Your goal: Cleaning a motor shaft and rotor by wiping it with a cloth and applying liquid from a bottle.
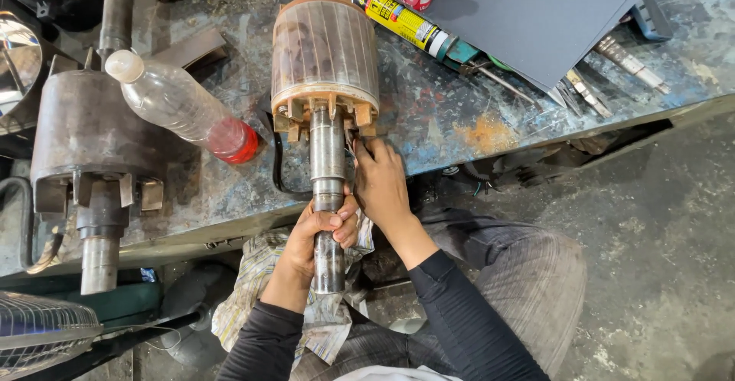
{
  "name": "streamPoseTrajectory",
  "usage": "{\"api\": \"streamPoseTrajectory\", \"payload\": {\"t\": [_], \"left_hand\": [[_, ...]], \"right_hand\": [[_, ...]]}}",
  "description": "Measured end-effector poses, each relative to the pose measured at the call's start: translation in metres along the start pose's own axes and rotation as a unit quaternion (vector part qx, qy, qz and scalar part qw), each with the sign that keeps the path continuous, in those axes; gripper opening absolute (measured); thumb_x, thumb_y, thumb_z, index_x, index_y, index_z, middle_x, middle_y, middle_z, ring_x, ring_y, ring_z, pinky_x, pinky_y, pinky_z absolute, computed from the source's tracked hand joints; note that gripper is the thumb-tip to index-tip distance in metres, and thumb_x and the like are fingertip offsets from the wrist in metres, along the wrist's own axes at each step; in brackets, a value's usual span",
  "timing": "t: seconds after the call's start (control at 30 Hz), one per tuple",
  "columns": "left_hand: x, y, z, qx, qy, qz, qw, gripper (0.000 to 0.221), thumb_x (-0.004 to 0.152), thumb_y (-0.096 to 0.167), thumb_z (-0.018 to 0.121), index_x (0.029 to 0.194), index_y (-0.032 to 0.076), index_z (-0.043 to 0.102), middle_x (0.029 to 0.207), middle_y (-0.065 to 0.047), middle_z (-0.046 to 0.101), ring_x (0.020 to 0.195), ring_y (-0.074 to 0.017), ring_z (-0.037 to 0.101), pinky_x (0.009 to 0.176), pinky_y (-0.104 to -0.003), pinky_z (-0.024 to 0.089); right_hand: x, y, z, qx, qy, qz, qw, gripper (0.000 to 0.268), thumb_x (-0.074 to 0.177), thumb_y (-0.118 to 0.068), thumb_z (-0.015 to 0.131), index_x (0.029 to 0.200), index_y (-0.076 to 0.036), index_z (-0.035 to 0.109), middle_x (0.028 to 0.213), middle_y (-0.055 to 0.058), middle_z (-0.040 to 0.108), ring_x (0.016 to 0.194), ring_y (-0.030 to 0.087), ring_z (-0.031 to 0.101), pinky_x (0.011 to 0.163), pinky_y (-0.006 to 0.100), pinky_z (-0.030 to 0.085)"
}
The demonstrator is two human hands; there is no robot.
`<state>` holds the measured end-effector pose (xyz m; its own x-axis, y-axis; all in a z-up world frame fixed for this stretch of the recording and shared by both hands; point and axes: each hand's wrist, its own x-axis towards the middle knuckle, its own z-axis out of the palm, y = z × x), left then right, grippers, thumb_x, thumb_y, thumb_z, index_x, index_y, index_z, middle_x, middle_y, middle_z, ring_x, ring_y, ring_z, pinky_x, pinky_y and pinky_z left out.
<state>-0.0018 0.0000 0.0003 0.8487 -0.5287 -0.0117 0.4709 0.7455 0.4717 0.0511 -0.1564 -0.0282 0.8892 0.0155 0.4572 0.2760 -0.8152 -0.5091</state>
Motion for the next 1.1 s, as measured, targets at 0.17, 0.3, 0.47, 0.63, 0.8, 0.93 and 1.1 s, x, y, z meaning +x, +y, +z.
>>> {"api": "streamPoseTrajectory", "payload": {"t": [0.17, 0.3, 0.47, 0.63, 0.8, 0.93, 1.1], "left_hand": [[0.002, -0.001, -0.004, 0.004, -0.005, -0.003, 1.0, 0.051, 0.083, -0.005, 0.064, 0.132, -0.002, 0.05, 0.088, -0.006, 0.044, 0.059, -0.0151, 0.05, 0.055, -0.034, 0.05], [0.002, 0.001, -0.004, 0.012, -0.005, -0.001, 1.0, 0.051, 0.083, -0.005, 0.065, 0.132, -0.002, 0.05, 0.088, -0.006, 0.045, 0.06, -0.0145, 0.052, 0.055, -0.034, 0.051], [0.003, -0.001, -0.005, 0.003, -0.003, 0.007, 1.0, 0.052, 0.083, -0.006, 0.064, 0.133, -0.003, 0.05, 0.088, -0.007, 0.045, 0.06, -0.0152, 0.051, 0.055, -0.035, 0.051], [0.004, -0.005, -0.009, -0.006, 0.0, 0.01, 1.0, 0.053, 0.082, -0.007, 0.063, 0.133, -0.003, 0.049, 0.088, -0.008, 0.045, 0.06, -0.0163, 0.051, 0.056, -0.036, 0.052], [0.006, -0.005, -0.005, 0.0, -0.004, 0.012, 1.0, 0.054, 0.081, -0.007, 0.065, 0.132, -0.005, 0.048, 0.086, -0.008, 0.044, 0.058, -0.0172, 0.051, 0.053, -0.038, 0.052], [0.003, -0.005, -0.003, 0.01, 0.013, 0.014, 1.0, 0.051, 0.081, -0.007, 0.065, 0.13, -0.004, 0.052, 0.085, -0.009, 0.045, 0.059, -0.0175, 0.051, 0.054, -0.037, 0.053], [0.006, -0.01, -0.007, 0.017, 0.018, 0.018, 1.0, 0.049, 0.082, -0.008, 0.066, 0.129, -0.003, 0.053, 0.085, -0.01, 0.048, 0.059, -0.0192, 0.054, 0.053, -0.039, 0.054]], "right_hand": [[-0.009, 0.007, 0.001, 0.028, 0.025, 0.017, 0.999, 0.024, 0.098, -0.015, 0.065, 0.119, -0.01, 0.076, 0.101, 0.008, 0.062, 0.094, 0.036, 0.066, 0.075, 0.045, 0.049], [0.001, 0.008, 0.019, 0.07, 0.106, 0.123, 0.984, 0.015, 0.097, -0.025, 0.075, 0.104, -0.015, 0.084, 0.089, 0.004, 0.07, 0.083, 0.032, 0.071, 0.069, 0.04, 0.055], [0.009, -0.003, 0.043, 0.077, 0.241, 0.184, 0.95, 0.009, 0.09, -0.022, 0.085, 0.099, -0.022, 0.084, 0.089, -0.004, 0.072, 0.084, 0.024, 0.074, 0.074, 0.034, 0.056], [0.011, -0.005, 0.054, 0.071, 0.282, 0.202, 0.935, 0.007, 0.088, -0.021, 0.087, 0.093, -0.024, 0.084, 0.086, -0.008, 0.072, 0.083, 0.022, 0.073, 0.076, 0.034, 0.051], [0.009, -0.008, 0.025, 0.095, 0.2, 0.121, 0.967, 0.005, 0.095, -0.022, 0.084, 0.096, -0.017, 0.084, 0.088, -0.001, 0.075, 0.085, 0.028, 0.075, 0.075, 0.037, 0.049], [-0.002, -0.002, 0.011, 0.127, 0.169, 0.039, 0.977, 0.008, 0.089, -0.009, 0.083, 0.097, -0.012, 0.083, 0.083, 0.005, 0.071, 0.082, 0.035, 0.073, 0.073, 0.041, 0.052], [0.007, 0.003, 0.03, 0.065, 0.286, -0.043, 0.955, 0.009, 0.1, -0.009, 0.076, 0.106, -0.012, 0.082, 0.091, 0.002, 0.072, 0.08, 0.027, 0.074, 0.073, 0.035, 0.059]]}}
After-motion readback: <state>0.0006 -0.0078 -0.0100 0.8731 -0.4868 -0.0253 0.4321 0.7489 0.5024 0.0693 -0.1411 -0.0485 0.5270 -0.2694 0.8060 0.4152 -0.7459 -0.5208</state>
